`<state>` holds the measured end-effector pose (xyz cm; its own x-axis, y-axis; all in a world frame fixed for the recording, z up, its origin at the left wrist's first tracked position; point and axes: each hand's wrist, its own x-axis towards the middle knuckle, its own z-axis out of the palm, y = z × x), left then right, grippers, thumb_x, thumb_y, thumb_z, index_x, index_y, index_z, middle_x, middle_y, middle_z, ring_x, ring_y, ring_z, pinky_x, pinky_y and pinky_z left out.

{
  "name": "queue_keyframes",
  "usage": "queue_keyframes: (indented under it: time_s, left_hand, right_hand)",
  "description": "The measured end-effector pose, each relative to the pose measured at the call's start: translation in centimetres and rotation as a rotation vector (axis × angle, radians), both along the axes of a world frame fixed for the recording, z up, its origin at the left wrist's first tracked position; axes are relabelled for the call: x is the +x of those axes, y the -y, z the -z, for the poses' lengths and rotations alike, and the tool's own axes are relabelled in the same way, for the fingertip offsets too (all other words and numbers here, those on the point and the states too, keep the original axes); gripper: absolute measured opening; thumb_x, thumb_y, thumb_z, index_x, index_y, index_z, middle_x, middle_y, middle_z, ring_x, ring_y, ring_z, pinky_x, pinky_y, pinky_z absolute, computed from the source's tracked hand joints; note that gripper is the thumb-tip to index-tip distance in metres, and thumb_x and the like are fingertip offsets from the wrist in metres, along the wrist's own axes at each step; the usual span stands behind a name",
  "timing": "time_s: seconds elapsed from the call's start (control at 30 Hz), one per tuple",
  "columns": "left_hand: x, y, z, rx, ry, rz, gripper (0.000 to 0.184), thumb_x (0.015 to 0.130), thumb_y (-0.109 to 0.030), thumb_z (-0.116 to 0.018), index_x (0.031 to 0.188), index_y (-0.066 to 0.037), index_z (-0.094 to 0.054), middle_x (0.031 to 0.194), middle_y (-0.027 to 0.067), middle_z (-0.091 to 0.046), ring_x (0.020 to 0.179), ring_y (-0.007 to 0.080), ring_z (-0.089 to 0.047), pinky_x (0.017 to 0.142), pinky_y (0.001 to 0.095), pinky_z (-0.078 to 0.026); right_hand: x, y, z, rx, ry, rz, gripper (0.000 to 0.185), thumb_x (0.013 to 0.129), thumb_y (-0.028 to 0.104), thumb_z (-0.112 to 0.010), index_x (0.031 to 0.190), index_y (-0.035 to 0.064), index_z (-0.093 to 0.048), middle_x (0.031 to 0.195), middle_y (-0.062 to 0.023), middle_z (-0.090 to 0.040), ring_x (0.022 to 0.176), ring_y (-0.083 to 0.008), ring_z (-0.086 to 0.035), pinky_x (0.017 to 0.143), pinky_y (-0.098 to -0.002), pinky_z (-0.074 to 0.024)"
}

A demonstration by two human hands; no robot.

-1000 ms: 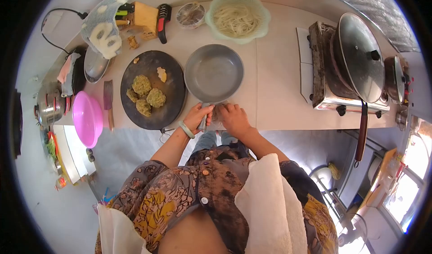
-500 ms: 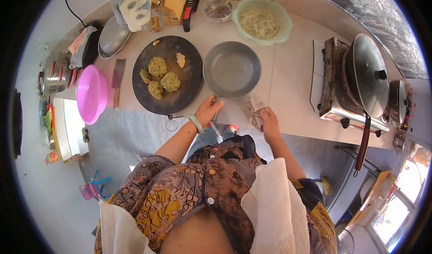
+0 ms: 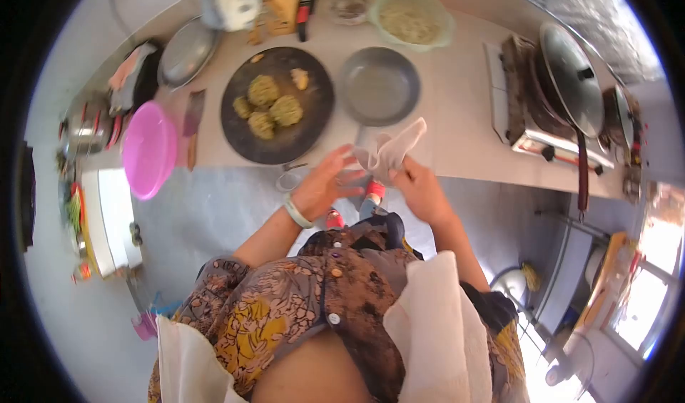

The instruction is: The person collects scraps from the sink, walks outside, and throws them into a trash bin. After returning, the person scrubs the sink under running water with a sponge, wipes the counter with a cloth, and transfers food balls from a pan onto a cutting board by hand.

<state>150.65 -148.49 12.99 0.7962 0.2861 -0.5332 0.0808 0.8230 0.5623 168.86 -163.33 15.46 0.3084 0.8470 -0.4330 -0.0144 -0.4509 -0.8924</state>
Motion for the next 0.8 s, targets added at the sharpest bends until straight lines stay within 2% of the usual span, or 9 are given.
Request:
queue_keyframes:
  time_s: [0.03, 0.17, 0.3, 0.37, 0.47, 0.57, 0.6, 0.67, 0.8]
  left_hand:
    - [-1.1, 0.6, -0.2, -0.024, 0.054, -0.014, 0.06, 0.097, -0.045, -0.051, 0.143, -0.011, -0.035, 0.137, 0.0093, -0.046, 0.126, 0.0229, -0.047, 0.101, 0.0395, -0.043]
    - [-5.6, 2.4, 0.4, -0.141, 0.196, -0.174, 0.068, 0.096, -0.059, -0.041, 0.144, -0.012, -0.034, 0.137, 0.0113, -0.046, 0.129, 0.0277, -0.045, 0.105, 0.0468, -0.04]
    - [-11.4, 1.1, 0.9, -0.424, 0.433, -0.348, 0.074, 0.094, -0.066, -0.035, 0.144, -0.012, -0.034, 0.135, 0.0137, -0.049, 0.128, 0.0311, -0.045, 0.108, 0.0487, -0.036]
    - [-13.8, 0.6, 0.1, -0.397, 0.395, -0.411, 0.076, 0.092, -0.07, -0.032, 0.141, -0.012, -0.038, 0.132, 0.0148, -0.051, 0.126, 0.0323, -0.047, 0.107, 0.0465, -0.037]
    - [-17.0, -0.1, -0.4, -0.407, 0.498, -0.444, 0.075, 0.093, -0.069, -0.033, 0.138, -0.01, -0.041, 0.132, 0.0151, -0.051, 0.124, 0.032, -0.049, 0.106, 0.0447, -0.038]
    - [-17.6, 0.3, 0.3, -0.473, 0.601, -0.43, 0.068, 0.095, -0.062, -0.037, 0.135, -0.007, -0.043, 0.132, 0.0157, -0.051, 0.123, 0.0307, -0.05, 0.105, 0.0424, -0.04]
    - [-16.6, 0.7, -0.3, -0.493, 0.572, -0.468, 0.065, 0.096, -0.059, -0.038, 0.133, -0.006, -0.044, 0.132, 0.0159, -0.051, 0.123, 0.0301, -0.05, 0.105, 0.0415, -0.04]
    - [-16.9, 0.7, -1.0, -0.521, 0.508, -0.428, 0.05, 0.099, -0.044, -0.039, 0.125, -0.002, -0.049, 0.13, 0.0161, -0.052, 0.123, 0.0284, -0.051, 0.103, 0.0385, -0.042]
    - [-18.1, 1.6, 0.6, -0.309, 0.468, -0.429, 0.046, 0.103, -0.041, -0.037, 0.122, -0.001, -0.049, 0.118, 0.0157, -0.057, 0.112, 0.0249, -0.057, 0.099, 0.0353, -0.046]
  right_hand:
    - [-2.2, -0.8, -1.7, -0.086, 0.235, -0.147, 0.037, 0.091, 0.024, -0.058, 0.116, -0.0033, -0.055, 0.115, -0.0165, -0.061, 0.102, -0.0267, -0.06, 0.085, -0.0395, -0.0465]
    - [-11.0, -3.8, -3.7, 0.236, 0.768, -0.618, 0.034, 0.083, 0.018, -0.064, 0.111, 0.0005, -0.057, 0.107, -0.0177, -0.059, 0.094, -0.0352, -0.057, 0.087, -0.0421, -0.0459]
    - [-16.1, -6.5, -7.1, 0.463, 0.675, -0.758, 0.033, 0.082, 0.016, -0.065, 0.11, -0.0001, -0.058, 0.099, -0.0159, -0.059, 0.093, -0.033, -0.059, 0.085, -0.0407, -0.0471]
    - [-17.5, -7.9, -8.4, 0.532, 0.643, -0.834, 0.033, 0.083, 0.017, -0.064, 0.109, -0.0025, -0.058, 0.099, -0.0159, -0.061, 0.09, -0.0306, -0.062, 0.082, -0.0387, -0.0485]
    - [-19.3, -8.8, -10.4, 0.319, 0.062, -0.723, 0.036, 0.089, 0.022, -0.062, 0.114, -0.0039, -0.055, 0.102, -0.0169, -0.064, 0.095, -0.0285, -0.063, 0.082, -0.0396, -0.0502]
    - [-21.4, -10.7, -3.4, 0.274, -1.163, -0.379, 0.035, 0.097, 0.026, -0.054, 0.118, -0.0025, -0.055, 0.107, -0.0187, -0.065, 0.093, -0.0268, -0.066, 0.082, -0.0398, -0.053]
    - [-22.6, -11.7, -0.9, 0.238, -1.375, -0.326, 0.036, 0.101, 0.027, -0.048, 0.121, -0.0018, -0.054, 0.108, -0.0212, -0.064, 0.091, -0.0294, -0.067, 0.082, -0.0406, -0.0546]
    - [-23.1, -11.5, -0.4, 0.221, -1.348, -0.399, 0.034, 0.101, 0.024, -0.047, 0.121, -0.0032, -0.053, 0.106, -0.0212, -0.065, 0.088, -0.0274, -0.068, 0.08, -0.0369, -0.0558]
    - [-23.7, -11.3, -0.3, 0.145, -1.325, -0.541, 0.034, 0.101, 0.02, -0.045, 0.124, -0.0046, -0.049, 0.104, -0.022, -0.065, 0.086, -0.026, -0.07, 0.079, -0.0329, -0.0569]
